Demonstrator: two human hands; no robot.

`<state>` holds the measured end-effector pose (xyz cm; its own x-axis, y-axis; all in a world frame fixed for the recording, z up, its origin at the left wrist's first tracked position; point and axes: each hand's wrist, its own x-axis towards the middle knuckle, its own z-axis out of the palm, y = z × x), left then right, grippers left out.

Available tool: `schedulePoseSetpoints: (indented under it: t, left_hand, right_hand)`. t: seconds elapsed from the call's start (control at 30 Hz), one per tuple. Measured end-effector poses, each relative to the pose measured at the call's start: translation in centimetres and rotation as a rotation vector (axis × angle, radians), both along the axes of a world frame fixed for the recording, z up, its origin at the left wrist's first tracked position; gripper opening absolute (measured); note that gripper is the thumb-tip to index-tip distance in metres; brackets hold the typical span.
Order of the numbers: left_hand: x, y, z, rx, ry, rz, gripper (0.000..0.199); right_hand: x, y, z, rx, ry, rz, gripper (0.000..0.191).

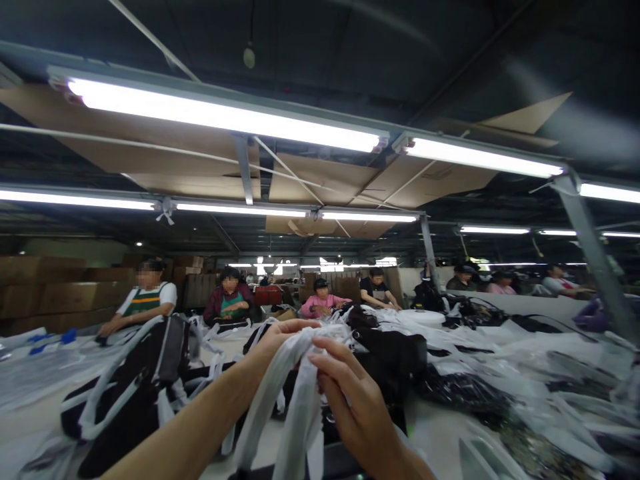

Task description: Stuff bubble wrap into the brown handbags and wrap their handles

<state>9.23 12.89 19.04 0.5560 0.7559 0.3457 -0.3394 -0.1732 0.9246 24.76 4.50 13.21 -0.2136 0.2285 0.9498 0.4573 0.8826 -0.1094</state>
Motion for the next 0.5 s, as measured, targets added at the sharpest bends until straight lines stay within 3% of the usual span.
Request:
schedulePoseSetpoints:
  t: [0.13,0.3,0.4,0.5]
  left_hand:
    - [0.6,1.0,-0.7,-0.057,-0.044,-0.010,0.043]
    - [0.9,1.5,-1.2,-0.043,-0.082,-0.022,0.046]
    - [1.0,1.3,-1.5,-0.026,-0.072,-0.024,0.046]
    - [0.9,0.9,-1.6,0.005,-0.052,0.004,0.043]
  right_hand:
    - [0.4,0.8,-1.6,-0.008,0.189,0.000,0.032]
    - [1.2,1.3,-3.0,0.144,-0.056,-0.178,0.034]
    - [0.9,1.0,-3.6,-0.020,-0.063,-0.248,0.027]
    - [0.4,0.3,-3.6,-0.169,0.021,-0.185,0.017]
